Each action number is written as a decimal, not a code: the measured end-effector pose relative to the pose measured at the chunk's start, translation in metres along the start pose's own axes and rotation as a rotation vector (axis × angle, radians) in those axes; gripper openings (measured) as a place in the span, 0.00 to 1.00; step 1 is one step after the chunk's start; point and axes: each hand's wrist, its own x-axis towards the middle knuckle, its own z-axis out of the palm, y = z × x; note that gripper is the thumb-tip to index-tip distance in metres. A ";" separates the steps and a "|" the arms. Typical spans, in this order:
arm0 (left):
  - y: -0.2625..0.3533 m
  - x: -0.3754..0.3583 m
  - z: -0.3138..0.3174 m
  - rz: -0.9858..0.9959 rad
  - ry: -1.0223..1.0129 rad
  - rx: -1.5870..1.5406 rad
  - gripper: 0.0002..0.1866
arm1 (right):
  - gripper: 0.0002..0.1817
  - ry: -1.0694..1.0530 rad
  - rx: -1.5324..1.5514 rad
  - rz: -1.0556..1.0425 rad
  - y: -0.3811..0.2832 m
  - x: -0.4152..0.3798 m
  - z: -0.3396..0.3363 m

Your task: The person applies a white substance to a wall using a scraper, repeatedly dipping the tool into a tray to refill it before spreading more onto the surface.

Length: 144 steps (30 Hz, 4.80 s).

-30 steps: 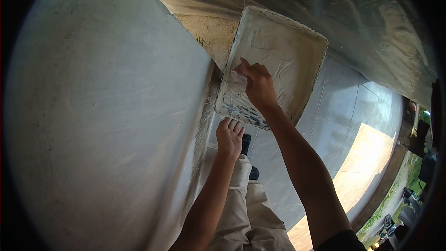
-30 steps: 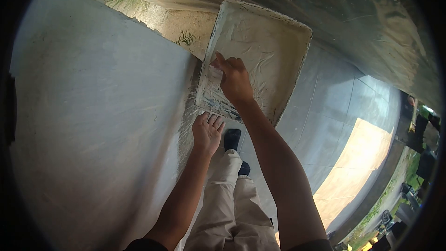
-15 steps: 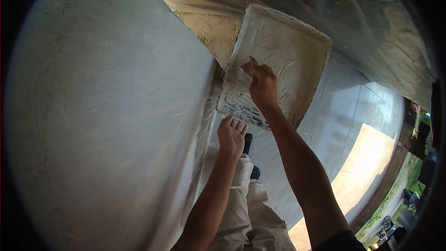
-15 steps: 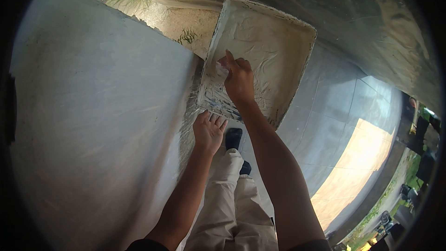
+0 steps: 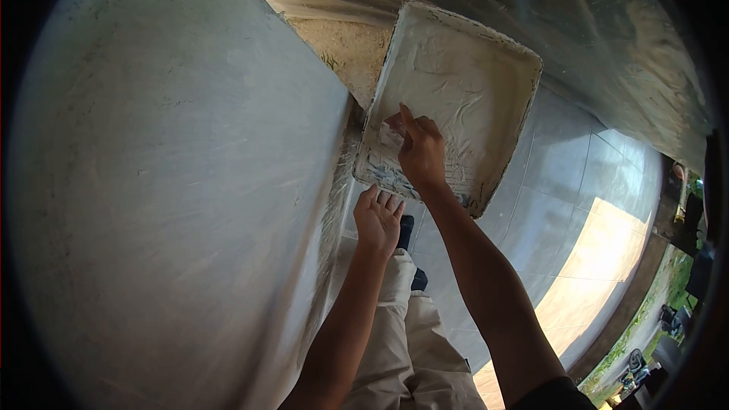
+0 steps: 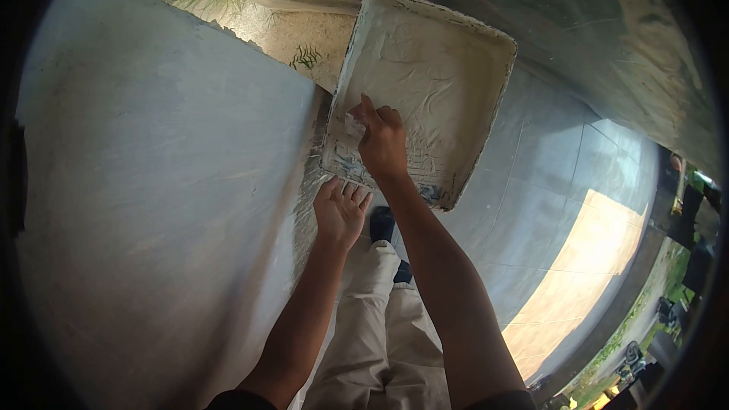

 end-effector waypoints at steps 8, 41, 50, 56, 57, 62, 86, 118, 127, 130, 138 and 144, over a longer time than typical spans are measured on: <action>-0.001 0.004 -0.005 -0.009 -0.019 -0.014 0.46 | 0.29 -0.020 -0.021 0.003 -0.004 0.003 0.000; -0.011 -0.087 0.031 0.096 -0.073 0.202 0.44 | 0.22 0.180 0.426 0.609 -0.040 -0.054 -0.114; -0.003 -0.183 0.091 0.194 -0.231 0.275 0.42 | 0.10 0.275 1.064 0.715 -0.116 -0.054 -0.222; 0.026 -0.264 0.149 0.327 -0.452 0.322 0.40 | 0.10 0.277 1.360 0.560 -0.199 -0.047 -0.307; 0.031 -0.282 0.158 0.353 -0.474 0.325 0.40 | 0.11 0.267 1.380 0.525 -0.216 -0.048 -0.320; 0.051 -0.364 0.194 0.493 -0.613 0.319 0.38 | 0.12 0.184 1.494 0.280 -0.277 -0.048 -0.365; 0.191 -0.807 0.198 1.444 -0.997 0.520 0.39 | 0.16 -0.379 1.856 -0.528 -0.665 -0.100 -0.504; 0.262 -1.125 -0.040 3.247 1.193 0.967 0.28 | 0.29 0.592 0.891 -1.185 -1.022 -0.339 -0.475; 0.269 -1.125 -0.046 3.320 0.991 0.624 0.27 | 0.18 0.865 0.174 -1.241 -1.017 -0.364 -0.478; 0.266 -1.124 -0.045 3.285 1.100 0.646 0.27 | 0.19 0.651 0.465 -1.250 -0.981 -0.359 -0.486; 0.270 -1.126 -0.041 3.241 1.022 0.857 0.28 | 0.37 0.603 1.009 -1.200 -1.023 -0.242 -0.548; 0.277 -1.128 -0.041 3.213 0.966 0.895 0.30 | 0.33 0.455 1.025 -1.404 -1.064 -0.219 -0.553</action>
